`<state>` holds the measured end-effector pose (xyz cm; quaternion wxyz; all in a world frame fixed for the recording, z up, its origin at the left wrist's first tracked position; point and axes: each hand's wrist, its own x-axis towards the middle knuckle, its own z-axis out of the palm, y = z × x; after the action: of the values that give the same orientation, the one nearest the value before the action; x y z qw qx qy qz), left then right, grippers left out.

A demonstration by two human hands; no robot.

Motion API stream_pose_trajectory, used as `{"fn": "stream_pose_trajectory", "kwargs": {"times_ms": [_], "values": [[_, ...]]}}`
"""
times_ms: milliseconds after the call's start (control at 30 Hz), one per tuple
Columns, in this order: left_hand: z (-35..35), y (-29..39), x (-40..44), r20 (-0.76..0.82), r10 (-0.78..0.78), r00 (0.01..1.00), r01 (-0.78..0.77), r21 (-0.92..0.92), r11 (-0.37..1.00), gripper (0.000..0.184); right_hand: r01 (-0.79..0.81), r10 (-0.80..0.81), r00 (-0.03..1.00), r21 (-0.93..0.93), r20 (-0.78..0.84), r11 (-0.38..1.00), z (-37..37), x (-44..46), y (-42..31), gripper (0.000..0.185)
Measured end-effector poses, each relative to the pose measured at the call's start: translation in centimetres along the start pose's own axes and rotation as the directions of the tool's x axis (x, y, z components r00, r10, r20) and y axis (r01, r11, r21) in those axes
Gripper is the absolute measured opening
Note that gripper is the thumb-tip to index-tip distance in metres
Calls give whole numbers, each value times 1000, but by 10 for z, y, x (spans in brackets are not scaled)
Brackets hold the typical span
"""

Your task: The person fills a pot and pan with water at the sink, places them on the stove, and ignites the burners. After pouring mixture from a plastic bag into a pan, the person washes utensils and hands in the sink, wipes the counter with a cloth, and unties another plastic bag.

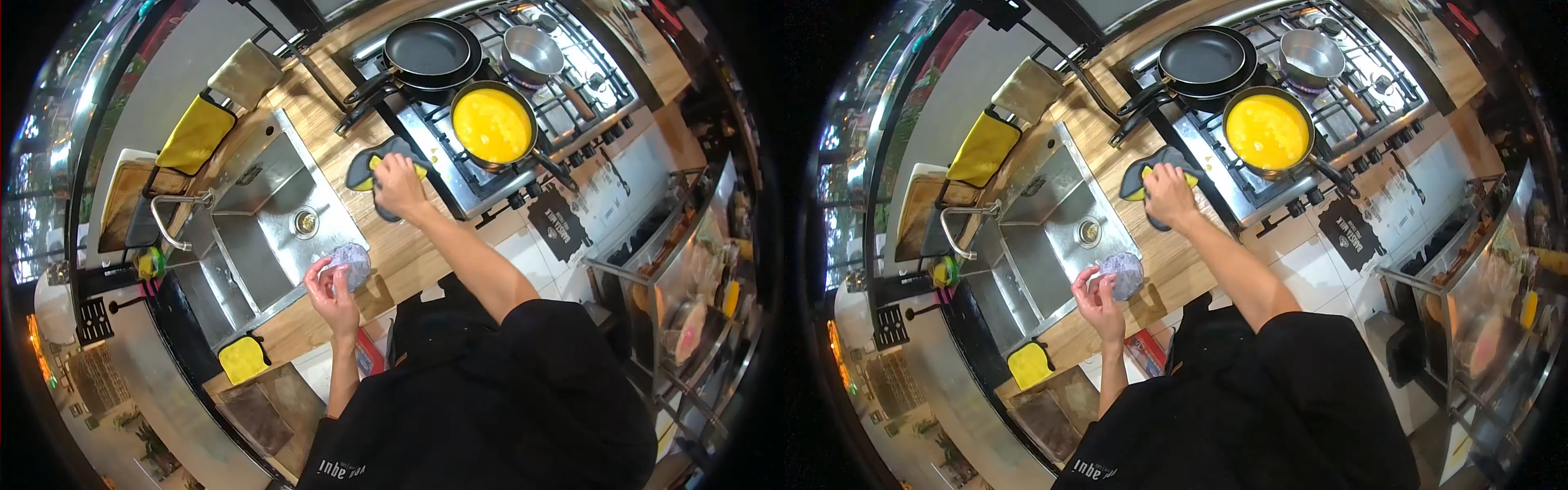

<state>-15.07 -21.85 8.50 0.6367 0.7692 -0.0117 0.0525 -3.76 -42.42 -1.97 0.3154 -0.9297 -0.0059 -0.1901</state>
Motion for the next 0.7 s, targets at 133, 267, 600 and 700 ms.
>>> {"fn": "stream_pose_trajectory", "kwargs": {"times_ms": [133, 267, 600, 700], "values": [[-41, -13, -2, 8, -9, 1000, 9, 24, 1000, 18, -134, 213, 937, 280, -276, 951, -20, 29, 35, 26], [-80, -18, -7, 41, 64, 997, -74, 327, 942, 4, 88, -48, 951, 121, -305, 989, 8, 49, 105, 28], [-110, -7, -17, 391, 35, 920, -225, 451, 864, 5, 235, -250, 968, -244, -31, 941, 5, 5, 123, 26], [-112, -3, -8, 409, 60, 911, -247, 422, 872, 6, 225, -211, 974, -208, 87, 952, -22, -50, 115, 25]]}}
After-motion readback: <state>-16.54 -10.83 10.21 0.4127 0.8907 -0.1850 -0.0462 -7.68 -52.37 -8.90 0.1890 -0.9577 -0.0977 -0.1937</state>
